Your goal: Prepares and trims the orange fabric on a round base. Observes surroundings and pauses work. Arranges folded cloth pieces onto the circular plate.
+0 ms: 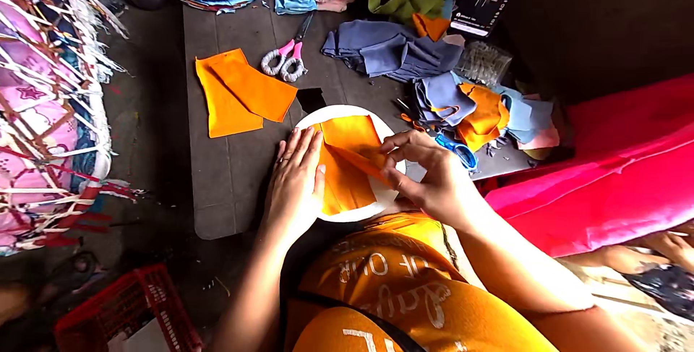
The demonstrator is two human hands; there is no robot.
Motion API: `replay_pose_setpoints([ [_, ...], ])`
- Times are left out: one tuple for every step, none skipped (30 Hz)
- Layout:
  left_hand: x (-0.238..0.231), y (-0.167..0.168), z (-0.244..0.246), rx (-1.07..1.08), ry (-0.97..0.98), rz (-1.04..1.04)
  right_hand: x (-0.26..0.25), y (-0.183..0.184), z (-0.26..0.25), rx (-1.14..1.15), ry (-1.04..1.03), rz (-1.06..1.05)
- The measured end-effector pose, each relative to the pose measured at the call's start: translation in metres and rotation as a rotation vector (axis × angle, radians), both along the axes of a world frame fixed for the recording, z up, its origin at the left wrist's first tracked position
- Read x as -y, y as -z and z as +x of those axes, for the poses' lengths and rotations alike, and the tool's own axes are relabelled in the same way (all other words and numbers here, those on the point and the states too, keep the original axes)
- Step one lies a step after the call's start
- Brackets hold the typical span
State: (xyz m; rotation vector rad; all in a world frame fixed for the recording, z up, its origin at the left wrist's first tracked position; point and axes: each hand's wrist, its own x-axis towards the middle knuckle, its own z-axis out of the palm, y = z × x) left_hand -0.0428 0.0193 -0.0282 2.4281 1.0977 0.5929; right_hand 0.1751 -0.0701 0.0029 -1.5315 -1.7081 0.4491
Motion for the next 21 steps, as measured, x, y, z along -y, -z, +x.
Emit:
replay_pose_setpoints([
  [0.0,0.0,0.0,0.024,-0.003,-0.004,-0.001,-0.002,0.001,0.005,0.001,0.012],
  [0.0,0.0,-0.001,0.041,-0.007,-0.009,-0.001,-0.004,0.002,0.014,-0.002,0.022],
  [0.0,0.0,-0.001,0.05,-0.01,-0.014,-0.001,-0.005,0.001,0.034,-0.006,0.028],
  [0.0,-0.001,-0.001,0.054,-0.012,-0.019,-0.001,-0.004,0.0,0.06,-0.017,0.029],
  [0.0,-0.001,-0.001,0.056,-0.011,-0.024,-0.001,-0.003,-0.003,0.088,-0.038,0.034],
  [0.0,-0.001,-0.001,0.061,-0.008,-0.032,0.0,0.0,-0.006,0.117,-0.07,0.043],
  [0.0,-0.002,-0.002,0.079,-0.013,-0.042,0.001,0.003,-0.009,0.147,-0.105,0.043],
  [0.0,-0.002,-0.002,0.126,-0.028,-0.051,0.002,0.006,-0.01,0.169,-0.13,0.037],
  [0.001,-0.001,-0.003,0.199,-0.051,-0.062,0.003,0.009,-0.011,0.178,-0.135,0.043],
  [0.002,-0.001,-0.004,0.288,-0.081,-0.075,0.002,0.01,-0.01,0.182,-0.118,0.062],
  [0.002,0.0,-0.006,0.375,-0.114,-0.088,-0.001,0.009,-0.008,0.183,-0.086,0.089],
  [0.002,0.002,-0.009,0.457,-0.147,-0.102,-0.005,0.008,-0.006,0.188,-0.049,0.12],
  [0.001,0.003,-0.011,0.538,-0.179,-0.118,-0.01,0.006,-0.005,0.194,-0.019,0.15],
  [0.001,0.004,-0.012,0.603,-0.208,-0.13,-0.015,0.005,-0.006,0.202,-0.003,0.163],
  [0.0,0.005,-0.013,0.645,-0.24,-0.135,-0.021,0.006,-0.008,0.211,-0.006,0.164],
  [0.0,0.006,-0.013,0.662,-0.273,-0.132,-0.026,0.007,-0.013,0.226,-0.024,0.143],
  [0.0,0.006,-0.012,0.653,-0.301,-0.128,-0.032,0.009,-0.018,0.257,-0.046,0.106],
  [0.001,0.006,-0.011,0.627,-0.318,-0.12,-0.036,0.013,-0.024,0.301,-0.067,0.048],
  [0.001,0.006,-0.01,0.59,-0.324,-0.106,-0.04,0.016,-0.03,0.354,-0.085,-0.027],
  [0.001,0.006,-0.01,0.548,-0.327,-0.095,-0.043,0.018,-0.035,0.415,-0.099,-0.096],
  [0.001,0.005,-0.009,0.515,-0.329,-0.086,-0.045,0.021,-0.039,0.472,-0.114,-0.152],
])
